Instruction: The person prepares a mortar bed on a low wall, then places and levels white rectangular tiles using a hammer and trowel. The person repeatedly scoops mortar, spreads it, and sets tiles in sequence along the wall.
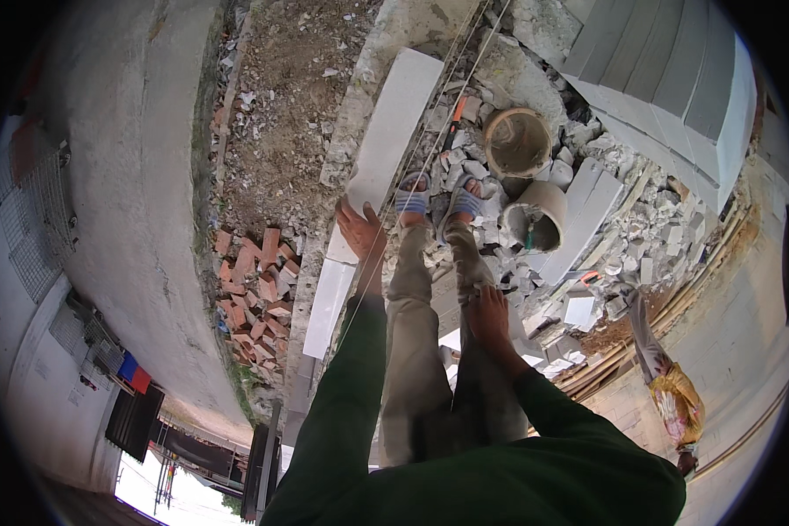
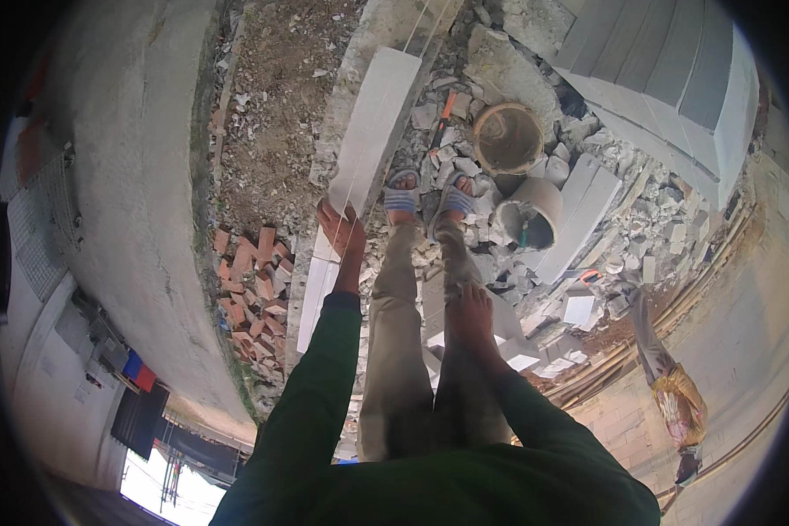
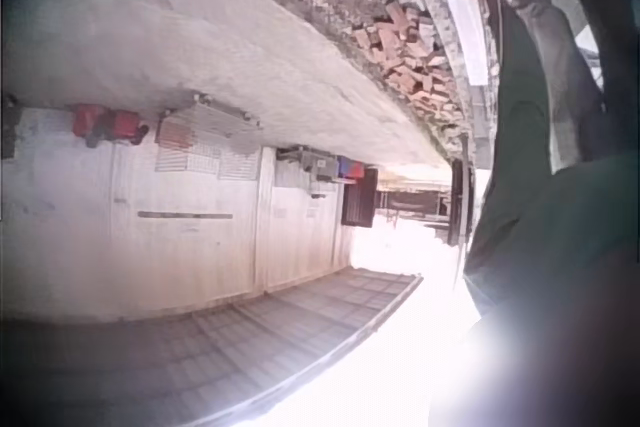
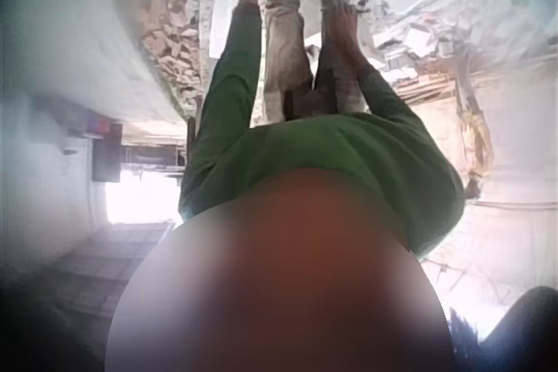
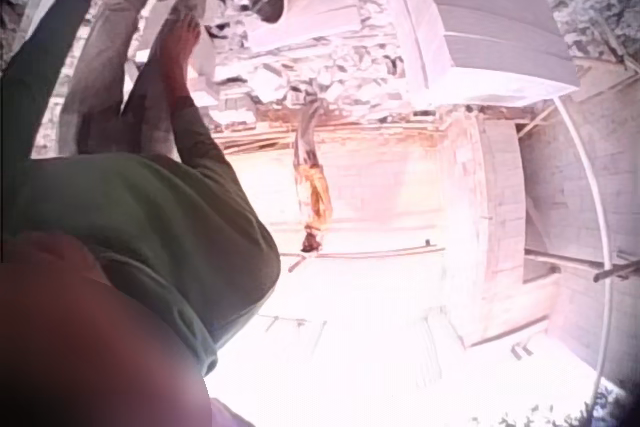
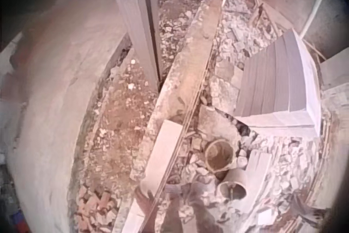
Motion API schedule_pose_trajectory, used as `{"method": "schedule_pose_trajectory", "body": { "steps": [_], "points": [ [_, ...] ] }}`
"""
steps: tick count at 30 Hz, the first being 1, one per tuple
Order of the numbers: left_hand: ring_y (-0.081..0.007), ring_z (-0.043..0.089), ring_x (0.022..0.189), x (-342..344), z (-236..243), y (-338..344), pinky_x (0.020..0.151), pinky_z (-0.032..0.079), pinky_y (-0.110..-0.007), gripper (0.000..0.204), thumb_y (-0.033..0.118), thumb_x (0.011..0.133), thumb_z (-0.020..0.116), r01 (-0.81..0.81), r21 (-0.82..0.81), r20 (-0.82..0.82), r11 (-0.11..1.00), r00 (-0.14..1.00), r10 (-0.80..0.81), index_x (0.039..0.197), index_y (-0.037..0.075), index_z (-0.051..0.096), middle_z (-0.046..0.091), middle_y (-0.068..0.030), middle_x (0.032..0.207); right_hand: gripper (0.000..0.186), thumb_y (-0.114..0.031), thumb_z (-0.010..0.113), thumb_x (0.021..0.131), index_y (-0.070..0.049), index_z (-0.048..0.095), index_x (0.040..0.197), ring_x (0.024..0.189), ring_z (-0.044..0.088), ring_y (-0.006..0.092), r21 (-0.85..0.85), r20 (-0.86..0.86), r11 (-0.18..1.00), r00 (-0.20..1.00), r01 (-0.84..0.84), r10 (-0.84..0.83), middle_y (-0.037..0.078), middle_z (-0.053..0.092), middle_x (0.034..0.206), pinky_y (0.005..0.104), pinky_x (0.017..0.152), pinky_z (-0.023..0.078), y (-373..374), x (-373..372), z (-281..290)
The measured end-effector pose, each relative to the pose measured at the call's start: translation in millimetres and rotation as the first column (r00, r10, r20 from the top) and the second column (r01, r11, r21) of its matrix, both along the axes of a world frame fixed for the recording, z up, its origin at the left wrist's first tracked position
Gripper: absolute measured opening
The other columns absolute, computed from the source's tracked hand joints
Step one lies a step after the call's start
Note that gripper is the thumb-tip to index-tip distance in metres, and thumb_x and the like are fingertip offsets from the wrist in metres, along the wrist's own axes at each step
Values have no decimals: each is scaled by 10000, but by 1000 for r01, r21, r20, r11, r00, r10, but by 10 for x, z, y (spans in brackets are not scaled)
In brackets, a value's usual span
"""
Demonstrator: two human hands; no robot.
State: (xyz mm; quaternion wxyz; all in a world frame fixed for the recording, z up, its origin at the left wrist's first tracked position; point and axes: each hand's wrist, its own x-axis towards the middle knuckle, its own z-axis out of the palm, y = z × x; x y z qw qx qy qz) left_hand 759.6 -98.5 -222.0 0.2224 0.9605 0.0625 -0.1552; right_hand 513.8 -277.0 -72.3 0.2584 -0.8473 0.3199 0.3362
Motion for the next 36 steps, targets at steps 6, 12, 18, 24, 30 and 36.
{"method": "schedule_pose_trajectory", "body": {
  "steps": [6, 12, 18, 24, 30, 36],
  "points": [
    [-450, 339, 1486, 248, -340, -257, 1207, 276, -619, 972, 449, 890, 775, 45, 129, 24, 991, 999, -48, 1592, 20, 258, 315, -240, 1619, 383, -295, 635, 948, -22, 614, 1215, 1166, 603, 384, -24, -60, 997, 996, 69, -71, 186, 678, 1177, 534, 1001, 445, 64, 38, -153],
    [-387, 149, 1600, -45, -175, -259, 1252, 166, -677, 1233, 511, 785, 861, 120, 334, -270, 935, 963, -27, 1672, 109, 104, 183, -195, 1715, 412, -317, 627, 937, -23, 608, 1225, 1182, 597, 399, -6, -150, 994, 982, 114, -113, 190, 681, 1179, 573, 1020, 433, 13, 132, -179],
    [-397, 81, 1616, -276, -94, 226, 1272, 107, -658, 1354, 433, 708, 933, -88, 361, -274, 928, 942, 196, 1690, 138, 49, 111, -226, 1727, 487, -224, 645, 901, 17, 534, 1309, 1215, 556, 433, -41, 137, 977, 968, -207, 211, 248, 576, 1314, 563, 1026, 450, -291, 974, -367],
    [-457, 108, 1598, -462, -318, 628, 1288, 67, -621, 1239, 361, 748, 885, -5, 295, -237, 956, 968, 78, 1678, 79, 117, 135, -246, 1723, 647, -126, 663, 867, 15, 460, 1465, 1341, 496, 407, -287, 571, 662, 431, -693, 699, 224, 497, 1495, 533, 1159, 382, -510, 3103, -1189],
    [-440, 176, 1574, -503, -487, 622, 1295, 87, -617, 1211, 366, 690, 926, -49, 304, -111, 951, 990, 86, 1612, 45, 209, 272, -228, 1649, 723, -168, 562, 975, -180, 315, 1654, 1491, 392, 360, -491, 263, -130, -289, -862, 921, 149, 454, 1589, 568, 1254, 271, -522, 4141, -1610],
    [-435, 340, 1461, -623, -495, 543, 1244, 183, -633, 927, 323, 796, 799, -94, 264, -10, 960, 995, 100, 1538, 13, 337, 424, -235, 1482, 802, -193, 578, 968, -218, 225, 1688, 1374, 479, 334, -678, 128, -196, -377, -708, 917, 152, 523, 1482, 526, 1241, 314, -681, 4013, -1848]
  ]
}}
